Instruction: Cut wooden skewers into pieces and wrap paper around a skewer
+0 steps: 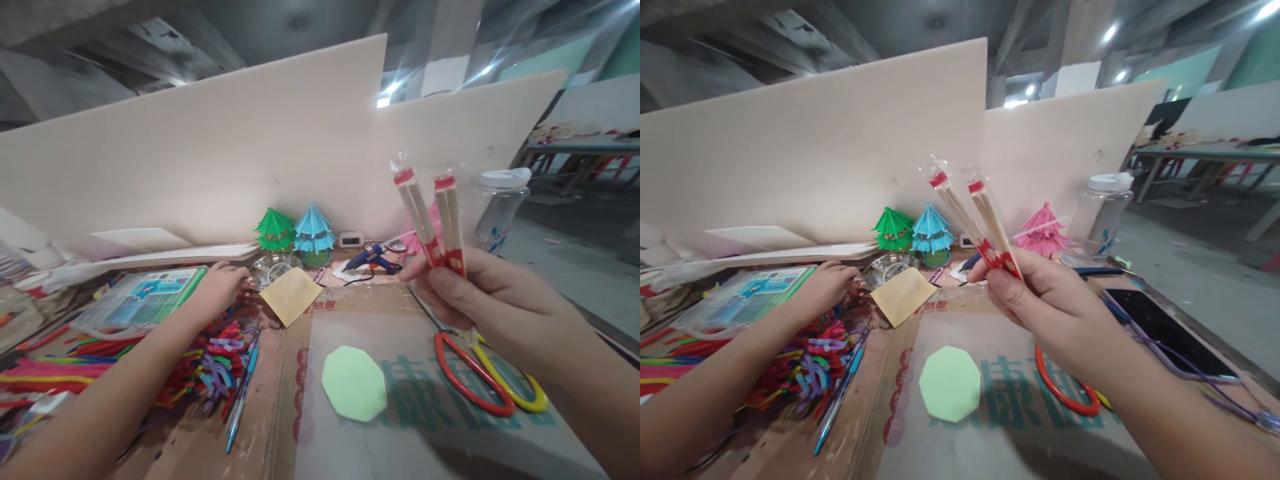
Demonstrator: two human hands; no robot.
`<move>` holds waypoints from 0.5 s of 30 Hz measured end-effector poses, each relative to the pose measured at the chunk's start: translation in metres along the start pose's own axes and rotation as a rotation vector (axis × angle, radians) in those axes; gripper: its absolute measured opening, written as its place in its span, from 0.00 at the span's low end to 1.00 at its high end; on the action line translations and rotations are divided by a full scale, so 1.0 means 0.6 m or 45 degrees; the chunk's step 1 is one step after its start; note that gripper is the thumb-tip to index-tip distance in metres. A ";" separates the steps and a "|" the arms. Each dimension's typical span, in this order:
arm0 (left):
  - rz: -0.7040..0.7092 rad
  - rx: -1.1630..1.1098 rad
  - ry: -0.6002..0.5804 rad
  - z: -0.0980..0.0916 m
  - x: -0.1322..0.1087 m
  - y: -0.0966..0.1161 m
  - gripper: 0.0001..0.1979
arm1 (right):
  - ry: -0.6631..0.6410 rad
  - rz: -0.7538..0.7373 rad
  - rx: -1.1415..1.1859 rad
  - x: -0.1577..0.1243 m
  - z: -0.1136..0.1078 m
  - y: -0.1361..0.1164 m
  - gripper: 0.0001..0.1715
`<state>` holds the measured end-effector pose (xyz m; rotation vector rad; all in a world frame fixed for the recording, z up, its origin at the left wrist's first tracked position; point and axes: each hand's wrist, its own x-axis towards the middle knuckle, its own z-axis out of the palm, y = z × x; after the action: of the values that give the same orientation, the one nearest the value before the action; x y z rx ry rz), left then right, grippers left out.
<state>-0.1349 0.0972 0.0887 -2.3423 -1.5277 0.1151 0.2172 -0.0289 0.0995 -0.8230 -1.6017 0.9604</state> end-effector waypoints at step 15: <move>-0.081 -0.211 0.062 -0.039 0.006 0.031 0.16 | 0.020 0.031 -0.013 -0.005 -0.002 0.004 0.16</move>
<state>-0.1115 0.0884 0.1050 -2.3992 -1.6433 -0.0866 0.2192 -0.0302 0.0965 -0.8565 -1.5873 0.9616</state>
